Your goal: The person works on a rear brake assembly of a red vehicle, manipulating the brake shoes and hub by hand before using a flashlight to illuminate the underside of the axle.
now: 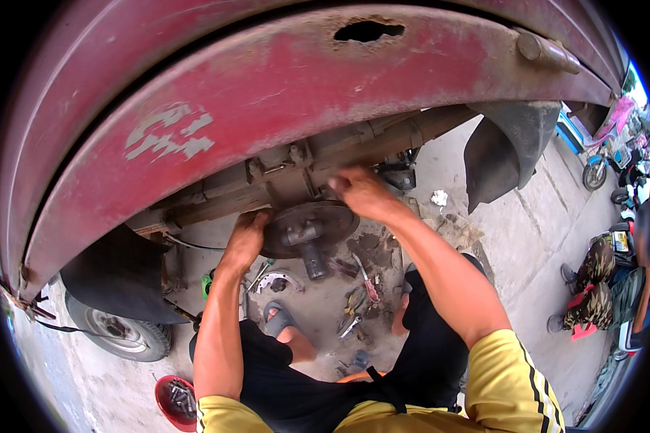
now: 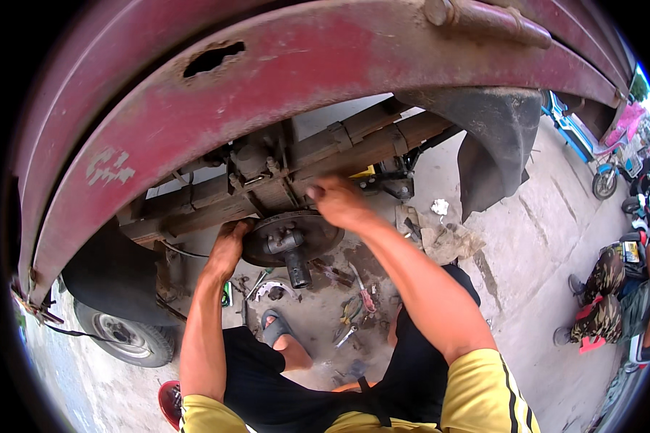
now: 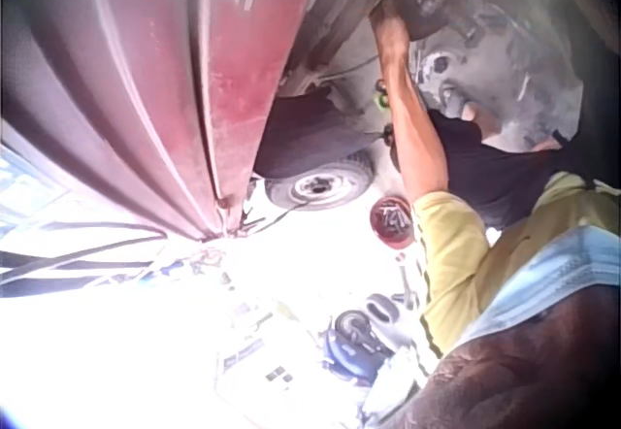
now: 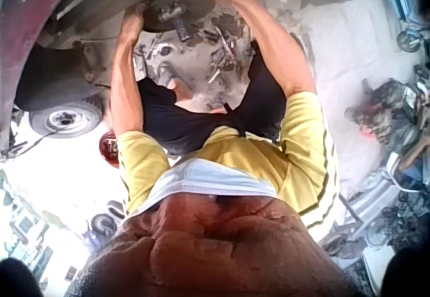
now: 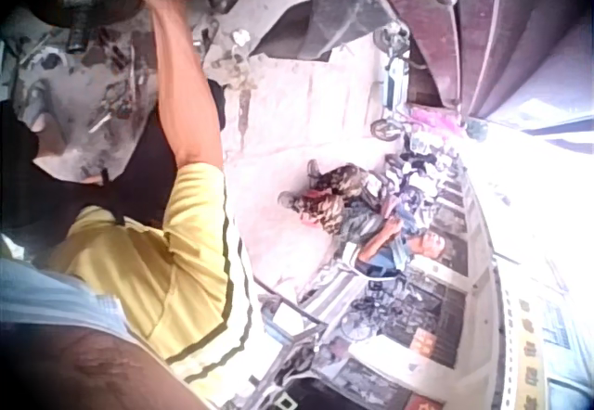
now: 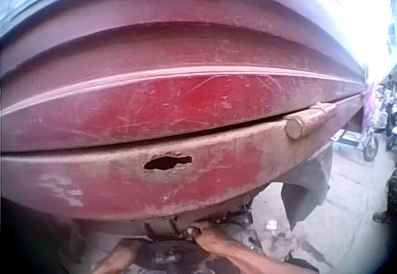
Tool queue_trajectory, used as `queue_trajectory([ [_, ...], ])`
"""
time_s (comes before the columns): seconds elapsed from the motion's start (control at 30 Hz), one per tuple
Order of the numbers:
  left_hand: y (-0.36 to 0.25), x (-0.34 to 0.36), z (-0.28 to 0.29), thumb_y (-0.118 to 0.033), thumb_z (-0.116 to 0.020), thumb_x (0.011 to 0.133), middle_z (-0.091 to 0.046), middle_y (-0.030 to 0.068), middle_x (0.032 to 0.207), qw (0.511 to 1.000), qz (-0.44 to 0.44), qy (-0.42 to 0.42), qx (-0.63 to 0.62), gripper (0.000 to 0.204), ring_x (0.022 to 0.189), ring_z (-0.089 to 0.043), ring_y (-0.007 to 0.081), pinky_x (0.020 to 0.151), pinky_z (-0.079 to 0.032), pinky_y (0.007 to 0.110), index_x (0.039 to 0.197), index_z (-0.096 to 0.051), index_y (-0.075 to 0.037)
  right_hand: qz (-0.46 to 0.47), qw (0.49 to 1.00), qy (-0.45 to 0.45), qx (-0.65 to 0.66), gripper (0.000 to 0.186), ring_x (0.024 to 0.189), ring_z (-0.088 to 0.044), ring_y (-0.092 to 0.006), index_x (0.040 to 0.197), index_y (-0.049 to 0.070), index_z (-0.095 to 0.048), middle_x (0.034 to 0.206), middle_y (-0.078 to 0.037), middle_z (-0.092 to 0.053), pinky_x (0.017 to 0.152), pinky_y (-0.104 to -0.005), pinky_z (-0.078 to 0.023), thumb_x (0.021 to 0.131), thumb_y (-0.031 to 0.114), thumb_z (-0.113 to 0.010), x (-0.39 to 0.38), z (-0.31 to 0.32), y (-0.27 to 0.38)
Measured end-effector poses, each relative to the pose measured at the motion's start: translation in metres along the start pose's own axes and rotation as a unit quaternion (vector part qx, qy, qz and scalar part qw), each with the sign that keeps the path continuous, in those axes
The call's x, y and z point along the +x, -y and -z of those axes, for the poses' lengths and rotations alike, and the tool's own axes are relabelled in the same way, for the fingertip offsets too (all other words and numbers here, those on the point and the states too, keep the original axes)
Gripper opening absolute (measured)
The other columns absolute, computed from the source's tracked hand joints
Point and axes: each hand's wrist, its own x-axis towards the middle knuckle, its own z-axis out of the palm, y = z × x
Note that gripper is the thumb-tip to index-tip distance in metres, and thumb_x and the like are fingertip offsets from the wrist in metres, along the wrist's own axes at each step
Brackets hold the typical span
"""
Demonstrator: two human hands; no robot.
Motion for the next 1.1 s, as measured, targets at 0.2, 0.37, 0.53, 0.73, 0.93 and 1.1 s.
queue_trajectory([
  [0.2, 0.015, 0.006, 0.004, -0.021, -0.047, 0.090, -0.060, 0.0093, 0.108, 0.999, -0.042, -0.016, 0.013, 0.034, 0.104, -0.051, 0.0199, 0.098, -0.034, 0.030, 0.111, -0.058, 0.003, -0.158, 0.933, 0.108, 0.304, 0.029, 0.097, -0.056, -0.0150, 0.112, 0.001, -0.066, 0.105, -0.008, -0.068, 0.088, -0.0292, -0.043, 0.092, 0.022, -0.061, 0.020, -0.036, -0.070],
  [0.37, 0.010, 0.003, 0.001, -0.020, -0.047, 0.090, -0.060, 0.0083, 0.109, 0.999, -0.037, -0.016, 0.000, 0.033, 0.104, -0.051, 0.0188, 0.097, -0.035, 0.030, 0.113, -0.057, 0.003, -0.130, 0.931, -0.038, 0.340, 0.030, 0.091, -0.057, -0.0175, 0.111, 0.000, -0.064, 0.098, -0.005, -0.067, 0.084, -0.0329, -0.044, 0.094, 0.025, -0.060, 0.008, -0.035, -0.059],
  [0.53, 0.012, 0.005, 0.001, -0.021, -0.048, 0.090, -0.061, 0.0106, 0.111, 0.999, -0.039, -0.009, -0.011, 0.036, 0.106, -0.052, 0.0203, 0.097, -0.035, 0.030, 0.113, -0.058, 0.004, -0.003, 0.984, -0.022, 0.177, 0.033, 0.086, -0.062, -0.0211, 0.110, -0.001, -0.063, 0.091, -0.010, -0.067, 0.080, -0.0339, -0.047, 0.095, 0.028, -0.057, 0.006, -0.001, -0.014],
  [0.73, 0.012, 0.008, 0.002, -0.020, -0.048, 0.089, -0.063, 0.0147, 0.111, 0.999, -0.049, -0.007, -0.011, 0.037, 0.107, -0.055, 0.0220, 0.097, -0.038, 0.032, 0.110, -0.062, 0.007, 0.113, 0.990, -0.083, 0.007, 0.025, 0.090, -0.062, -0.0379, 0.102, 0.003, -0.063, 0.093, -0.023, -0.065, 0.079, -0.0448, -0.048, 0.092, 0.024, -0.057, -0.008, -0.001, 0.064],
  [0.93, 0.018, 0.010, 0.001, -0.018, -0.048, 0.088, -0.065, 0.0135, 0.107, 0.998, -0.046, -0.019, -0.034, 0.035, 0.102, -0.057, 0.0207, 0.094, -0.040, 0.031, 0.108, -0.063, 0.006, 0.224, 0.960, -0.157, -0.064, 0.021, 0.097, -0.059, -0.0396, 0.098, 0.003, -0.065, 0.108, -0.023, -0.060, 0.081, -0.0473, -0.048, 0.085, 0.019, -0.061, 0.001, -0.025, 0.081],
  [1.1, 0.021, 0.011, 0.005, -0.016, -0.047, 0.088, -0.066, 0.0124, 0.104, 0.999, -0.041, -0.007, -0.024, 0.034, 0.100, -0.057, 0.0193, 0.093, -0.040, 0.031, 0.107, -0.063, 0.006, 0.268, 0.943, -0.177, -0.080, 0.016, 0.096, -0.057, -0.0387, 0.092, 0.003, -0.063, 0.100, -0.021, -0.059, 0.080, -0.0476, -0.048, 0.084, 0.016, -0.062, 0.003, -0.033, 0.097],
])
